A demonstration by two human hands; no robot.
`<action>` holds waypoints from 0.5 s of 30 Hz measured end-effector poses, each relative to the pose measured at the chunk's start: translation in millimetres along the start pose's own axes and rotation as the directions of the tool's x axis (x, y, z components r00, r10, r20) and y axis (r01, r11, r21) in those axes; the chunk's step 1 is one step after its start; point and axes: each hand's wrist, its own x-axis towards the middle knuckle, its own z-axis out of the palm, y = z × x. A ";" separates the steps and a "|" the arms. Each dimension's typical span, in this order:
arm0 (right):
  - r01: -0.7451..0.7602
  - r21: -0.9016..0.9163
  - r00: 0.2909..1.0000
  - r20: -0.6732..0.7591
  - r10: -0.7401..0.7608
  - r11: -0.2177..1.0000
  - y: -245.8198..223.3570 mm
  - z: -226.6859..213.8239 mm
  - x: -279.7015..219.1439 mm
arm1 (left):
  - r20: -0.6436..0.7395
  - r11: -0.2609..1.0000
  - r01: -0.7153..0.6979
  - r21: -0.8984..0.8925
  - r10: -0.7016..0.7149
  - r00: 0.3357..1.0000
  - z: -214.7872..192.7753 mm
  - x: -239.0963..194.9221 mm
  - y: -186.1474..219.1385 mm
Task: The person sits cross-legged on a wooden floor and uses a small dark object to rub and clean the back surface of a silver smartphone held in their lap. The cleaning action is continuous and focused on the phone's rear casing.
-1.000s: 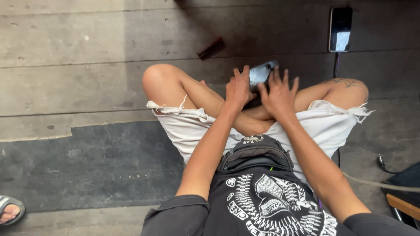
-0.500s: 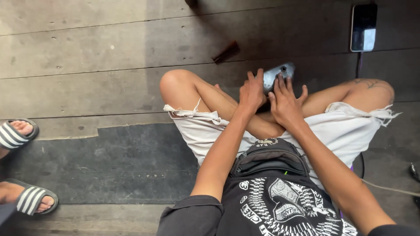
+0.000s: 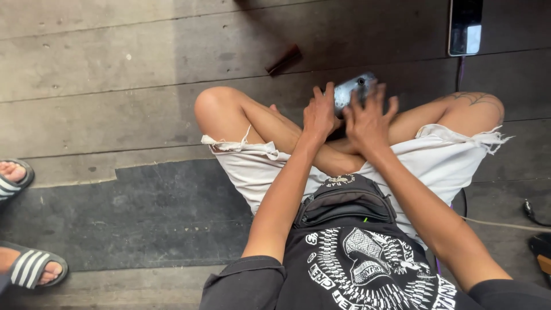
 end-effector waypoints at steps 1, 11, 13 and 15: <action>0.002 -0.006 1.000 -0.008 -0.002 1.000 -1.5 -2.1 -0.8 | -0.007 1.000 -0.006 -0.002 0.006 1.000 -2.0 1.0 0.2; -0.026 0.034 0.998 0.064 0.024 0.999 3.2 -7.9 -0.5 | 0.020 1.000 0.004 -0.027 -0.003 1.000 -6.0 2.7 0.3; -0.071 0.015 0.993 0.099 0.069 0.997 11.0 1.8 0.3 | 0.034 0.999 0.018 -0.038 -0.017 0.999 -3.2 1.0 -1.1; -0.200 -0.008 0.977 0.078 0.200 0.980 20.8 20.8 8.5 | 0.024 0.999 0.015 -0.030 -0.015 1.000 -3.8 4.1 -1.8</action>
